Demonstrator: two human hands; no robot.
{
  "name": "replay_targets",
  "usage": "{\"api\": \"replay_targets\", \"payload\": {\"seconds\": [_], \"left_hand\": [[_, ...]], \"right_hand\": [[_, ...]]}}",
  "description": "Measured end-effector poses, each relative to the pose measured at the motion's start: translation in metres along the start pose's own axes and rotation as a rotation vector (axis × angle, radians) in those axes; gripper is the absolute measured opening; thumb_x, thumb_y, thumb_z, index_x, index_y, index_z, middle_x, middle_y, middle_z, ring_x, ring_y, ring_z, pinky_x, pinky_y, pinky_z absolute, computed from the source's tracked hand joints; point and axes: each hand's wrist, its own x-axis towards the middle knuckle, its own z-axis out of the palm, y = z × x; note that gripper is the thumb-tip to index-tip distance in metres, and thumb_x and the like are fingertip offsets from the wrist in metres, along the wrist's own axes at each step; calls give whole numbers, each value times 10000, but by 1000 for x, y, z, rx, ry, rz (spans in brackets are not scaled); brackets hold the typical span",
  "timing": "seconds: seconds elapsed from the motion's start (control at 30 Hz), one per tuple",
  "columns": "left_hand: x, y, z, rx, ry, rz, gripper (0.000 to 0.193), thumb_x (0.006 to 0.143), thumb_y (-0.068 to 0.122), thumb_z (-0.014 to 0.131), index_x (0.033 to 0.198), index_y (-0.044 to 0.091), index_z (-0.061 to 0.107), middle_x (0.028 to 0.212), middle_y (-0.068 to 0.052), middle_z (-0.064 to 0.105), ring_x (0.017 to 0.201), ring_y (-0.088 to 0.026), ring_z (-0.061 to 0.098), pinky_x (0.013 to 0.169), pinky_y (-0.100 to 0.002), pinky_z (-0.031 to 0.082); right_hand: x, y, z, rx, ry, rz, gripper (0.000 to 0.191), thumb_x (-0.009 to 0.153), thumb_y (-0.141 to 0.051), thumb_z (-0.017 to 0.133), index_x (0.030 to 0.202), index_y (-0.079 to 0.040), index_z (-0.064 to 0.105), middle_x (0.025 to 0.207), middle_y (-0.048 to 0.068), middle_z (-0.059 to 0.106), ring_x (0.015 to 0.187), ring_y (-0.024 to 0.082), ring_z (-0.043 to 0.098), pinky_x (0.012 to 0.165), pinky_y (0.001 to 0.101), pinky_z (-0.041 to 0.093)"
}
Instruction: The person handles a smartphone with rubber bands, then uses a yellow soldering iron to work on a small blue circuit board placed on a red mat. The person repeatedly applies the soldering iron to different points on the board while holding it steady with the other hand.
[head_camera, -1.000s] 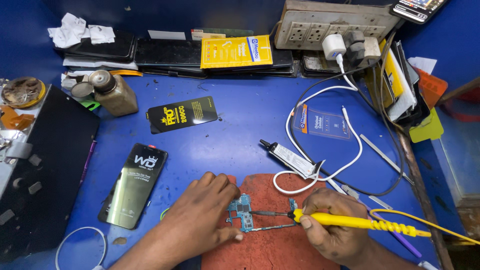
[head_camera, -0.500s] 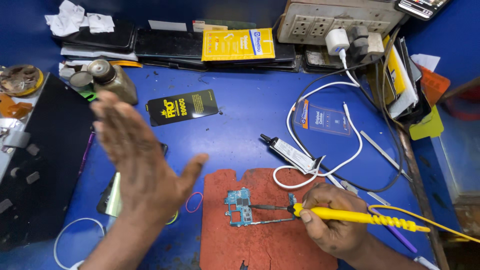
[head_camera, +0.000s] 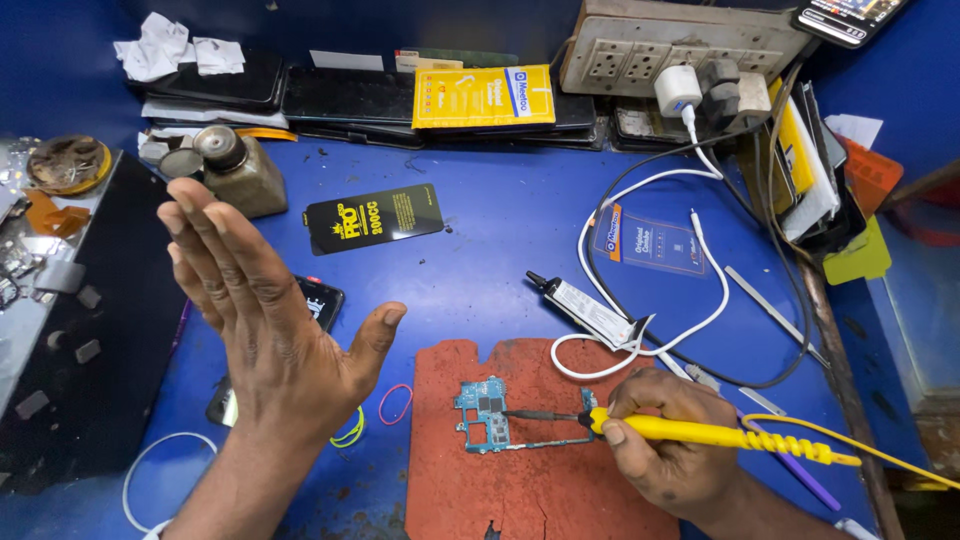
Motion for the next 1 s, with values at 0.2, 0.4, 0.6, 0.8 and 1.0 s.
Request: {"api": "replay_targets", "payload": {"seconds": [0.2,0.4,0.6,0.8,1.0], "left_hand": [[4,4,-3,-52,-11,12,1149,1005,708,558,1650,32,-111,1749,-238,-85,1594,-314,-155,1329,-489,-94],[20,10,-6,-1151,-137,-365,913,941,274,676,1644,123,113,1673,-279,220,1529,-447,263,1206,-554,308],[21,11,-15,-842,-3,75,478,913,-87,629,1243,258,651,1615,-61,453,1524,-267,393,1192,-389,433],[18,12,-13,-1047,-196,-156,450,872,46,638,1313,124,591,1538,-148,532,1495,-325,440,1216,-400,381],[6,32,4,-719,-724,48,570,873,316,726,1378,83,601,1409,-118,635,1374,-343,529,1194,-457,366]], "right_hand": [[1,0,1,34,11,-6,109,819,-115,734,831,-49,648,739,49,716,598,109,700,531,241,547],[1,0,1,43,10,-10,119,818,-121,738,842,-52,644,738,54,717,587,106,685,523,240,526],[0,-1,0,35,-3,-8,135,828,-140,737,862,-61,633,752,50,711,602,115,679,540,248,527],[2,-1,-1,0,-1,-14,124,824,-141,736,852,-70,638,750,45,708,588,115,678,534,251,528],[0,0,-2,-3,-16,-12,133,828,-136,734,858,-68,623,741,54,701,597,122,673,541,255,527]]}}
